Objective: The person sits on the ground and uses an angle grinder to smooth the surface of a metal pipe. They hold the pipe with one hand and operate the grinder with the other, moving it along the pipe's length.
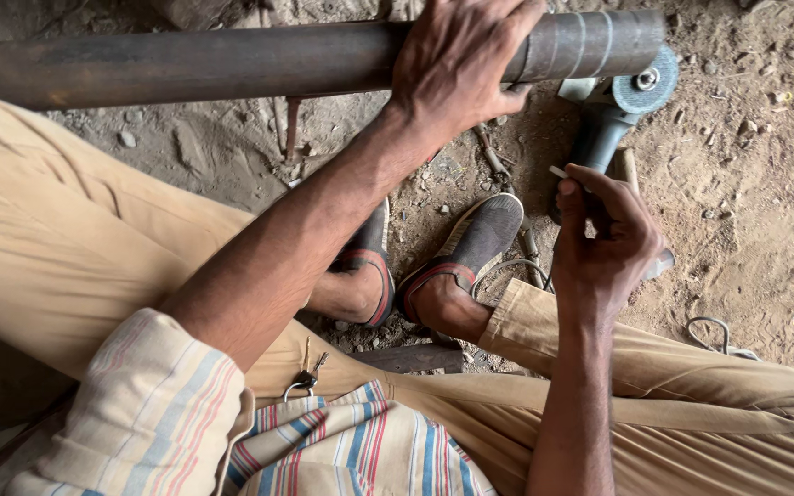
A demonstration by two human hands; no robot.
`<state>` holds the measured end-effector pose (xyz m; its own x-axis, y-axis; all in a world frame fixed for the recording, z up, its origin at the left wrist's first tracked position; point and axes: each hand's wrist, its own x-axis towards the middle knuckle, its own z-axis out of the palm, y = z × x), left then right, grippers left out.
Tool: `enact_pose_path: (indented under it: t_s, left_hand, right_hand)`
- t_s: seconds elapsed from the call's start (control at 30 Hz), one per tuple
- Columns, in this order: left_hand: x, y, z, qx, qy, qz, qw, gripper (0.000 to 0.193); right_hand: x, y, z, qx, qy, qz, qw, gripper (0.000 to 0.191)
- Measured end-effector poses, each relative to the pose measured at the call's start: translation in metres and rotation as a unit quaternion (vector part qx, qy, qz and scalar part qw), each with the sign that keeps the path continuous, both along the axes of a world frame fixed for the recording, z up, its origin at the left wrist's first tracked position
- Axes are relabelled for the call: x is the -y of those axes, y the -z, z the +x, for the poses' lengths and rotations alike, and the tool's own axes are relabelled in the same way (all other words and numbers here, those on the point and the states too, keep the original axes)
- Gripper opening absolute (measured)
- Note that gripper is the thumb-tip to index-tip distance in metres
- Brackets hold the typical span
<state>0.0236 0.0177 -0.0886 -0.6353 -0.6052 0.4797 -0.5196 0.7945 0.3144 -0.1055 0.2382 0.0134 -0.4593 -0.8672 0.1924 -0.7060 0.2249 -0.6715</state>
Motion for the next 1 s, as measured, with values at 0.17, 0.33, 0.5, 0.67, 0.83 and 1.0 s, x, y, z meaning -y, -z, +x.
enact_pose_path:
  t_s: [0.17, 0.33, 0.5, 0.67, 0.83, 1.0]
  left_hand:
    - [0.002, -0.015, 0.005, 0.038, -0.001, 0.019, 0.999, 0.110]
    - [0.004, -0.025, 0.011, 0.029, 0.006, 0.015, 0.999, 0.108]
    - [0.002, -0.029, 0.017, 0.031, 0.014, 0.026, 0.999, 0.106]
    - [0.001, -0.030, 0.023, 0.052, 0.015, 0.033, 0.998, 0.101]
    - [0.003, -0.028, 0.024, 0.053, 0.014, 0.005, 0.998, 0.098]
    - [0.001, -0.024, 0.026, 0.053, 0.013, -0.008, 0.998, 0.097]
  right_hand:
    - [-0.001, -0.010, 0.008, 0.049, 0.005, -0.007, 0.999, 0.010]
    - [0.003, -0.015, 0.010, 0.045, 0.013, -0.014, 0.999, 0.009]
    - [0.002, -0.015, 0.010, 0.069, 0.013, -0.033, 0.997, 0.009]
    - [-0.001, -0.013, 0.009, 0.074, 0.021, -0.034, 0.996, 0.009]
    - [0.000, -0.009, 0.007, 0.072, 0.015, -0.054, 0.996, 0.008]
    - [-0.001, -0.009, 0.009, 0.073, 0.019, -0.051, 0.996, 0.009]
